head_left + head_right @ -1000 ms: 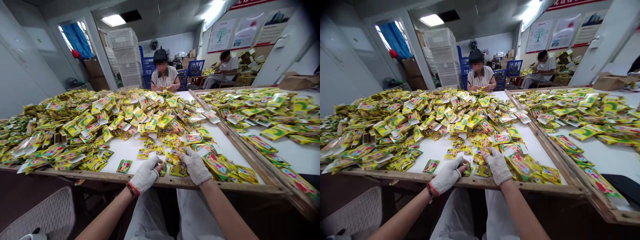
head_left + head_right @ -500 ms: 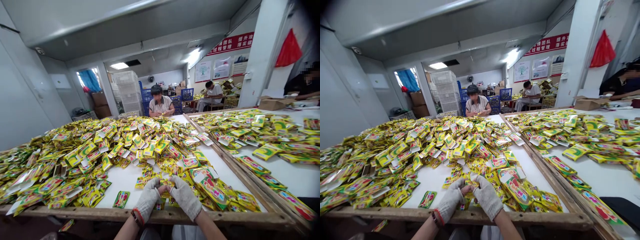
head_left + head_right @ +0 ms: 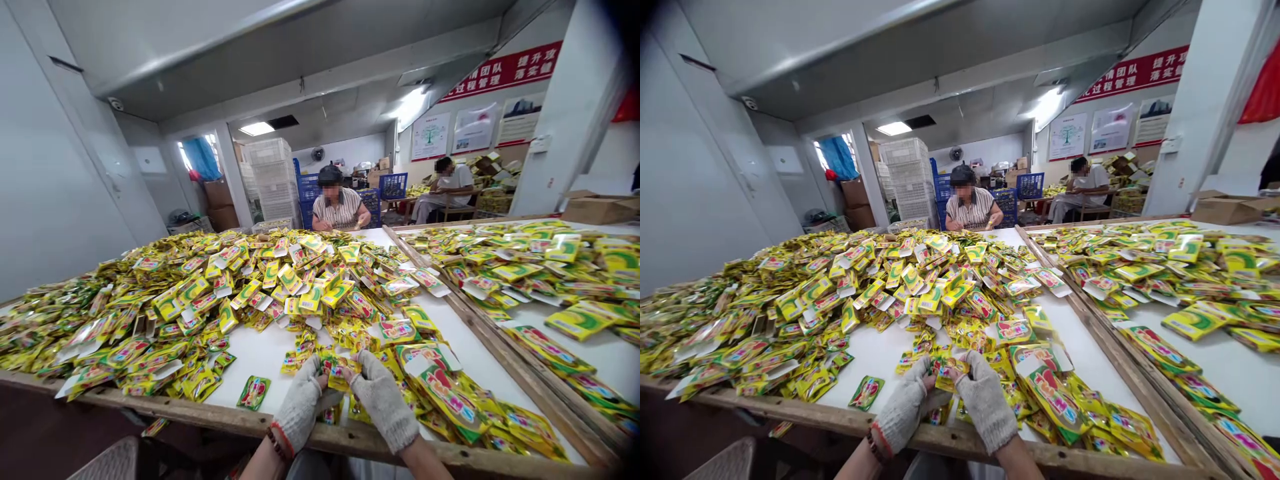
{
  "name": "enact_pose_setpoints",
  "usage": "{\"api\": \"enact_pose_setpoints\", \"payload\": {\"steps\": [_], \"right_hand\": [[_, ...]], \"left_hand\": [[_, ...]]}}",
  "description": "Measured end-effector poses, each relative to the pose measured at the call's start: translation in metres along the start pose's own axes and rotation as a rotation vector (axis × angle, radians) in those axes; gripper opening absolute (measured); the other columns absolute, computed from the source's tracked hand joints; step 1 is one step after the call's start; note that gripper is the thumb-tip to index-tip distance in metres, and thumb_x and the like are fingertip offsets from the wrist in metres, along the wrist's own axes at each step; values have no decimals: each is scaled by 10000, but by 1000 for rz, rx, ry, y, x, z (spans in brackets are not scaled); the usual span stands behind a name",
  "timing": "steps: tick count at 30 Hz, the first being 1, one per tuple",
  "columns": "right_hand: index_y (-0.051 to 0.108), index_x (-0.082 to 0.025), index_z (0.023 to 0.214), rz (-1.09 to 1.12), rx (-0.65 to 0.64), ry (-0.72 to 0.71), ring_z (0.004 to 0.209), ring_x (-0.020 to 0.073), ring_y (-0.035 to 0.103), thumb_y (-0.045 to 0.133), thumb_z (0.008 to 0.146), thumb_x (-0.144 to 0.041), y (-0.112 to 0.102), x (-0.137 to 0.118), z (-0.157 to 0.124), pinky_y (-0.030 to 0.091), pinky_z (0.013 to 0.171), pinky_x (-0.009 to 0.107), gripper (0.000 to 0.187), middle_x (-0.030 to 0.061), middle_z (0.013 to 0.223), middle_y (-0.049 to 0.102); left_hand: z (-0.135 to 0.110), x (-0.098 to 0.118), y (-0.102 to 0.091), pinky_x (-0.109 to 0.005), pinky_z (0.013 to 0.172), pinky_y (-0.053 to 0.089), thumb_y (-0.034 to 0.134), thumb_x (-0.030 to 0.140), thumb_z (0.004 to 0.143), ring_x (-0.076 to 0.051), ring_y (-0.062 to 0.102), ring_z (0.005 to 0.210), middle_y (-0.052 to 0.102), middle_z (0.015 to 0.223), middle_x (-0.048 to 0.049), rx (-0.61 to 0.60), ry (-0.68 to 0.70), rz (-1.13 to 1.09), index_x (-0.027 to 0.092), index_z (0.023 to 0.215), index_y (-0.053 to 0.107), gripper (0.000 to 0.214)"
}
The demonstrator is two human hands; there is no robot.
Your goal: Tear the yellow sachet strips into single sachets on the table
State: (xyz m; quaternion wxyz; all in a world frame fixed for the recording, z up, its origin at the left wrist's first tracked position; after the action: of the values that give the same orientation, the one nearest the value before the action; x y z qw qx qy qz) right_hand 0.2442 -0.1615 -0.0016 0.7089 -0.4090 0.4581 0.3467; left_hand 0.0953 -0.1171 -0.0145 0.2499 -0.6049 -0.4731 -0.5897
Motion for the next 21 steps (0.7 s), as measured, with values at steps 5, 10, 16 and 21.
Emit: {"api": "enact_pose_setpoints", "payload": {"steps": [5, 10, 16, 21], "right_hand": [[619, -225, 851, -92, 70, 22, 829, 262, 656, 605, 773, -347, -1, 4, 0, 510, 803, 371, 145, 73, 849, 713], [653, -228, 848, -85, 8, -35, 870, 244, 667, 652, 728, -319, 3, -1, -3, 516, 823, 320, 151, 56, 900, 732], [645, -227, 791, -91, -17, -12, 826, 239, 669, 642, 745, -313, 2, 0, -1, 517, 774, 307, 98, 57, 861, 736], [654, -237, 785, -76, -8, -10, 835, 239, 666, 651, 732, -298, -1, 2, -4, 512, 776, 295, 81, 53, 860, 734]], "left_hand": [[-1, -3, -1, -425, 957, 508, 727, 280, 696, -258, 654, 1064, 577, 1316, -106, -38, -60, -207, 262, 1374, 371, 766], [6, -7, 1, -430, 881, 538, 669, 242, 690, -264, 661, 1027, 635, 1231, -99, -26, -35, -174, 266, 1361, 404, 721], [9, -9, 3, -440, 909, 516, 600, 303, 726, -268, 642, 1047, 674, 1133, -86, -47, 59, -63, 215, 1248, 544, 532], [2, 4, -2, -427, 1069, 395, 657, 508, 774, -300, 541, 1201, 666, 1158, -107, 126, 162, 266, 172, 1099, 645, 468]]}}
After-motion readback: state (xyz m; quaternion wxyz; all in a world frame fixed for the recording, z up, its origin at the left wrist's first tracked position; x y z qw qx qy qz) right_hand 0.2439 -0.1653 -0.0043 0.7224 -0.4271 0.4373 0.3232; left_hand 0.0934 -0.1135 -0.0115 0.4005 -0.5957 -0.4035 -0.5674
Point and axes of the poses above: each hand's wrist, its own z-axis towards the middle knuckle, its own y-axis out of the palm, x = y × z, the point moved 3 cm from there along z, towards the middle knuckle
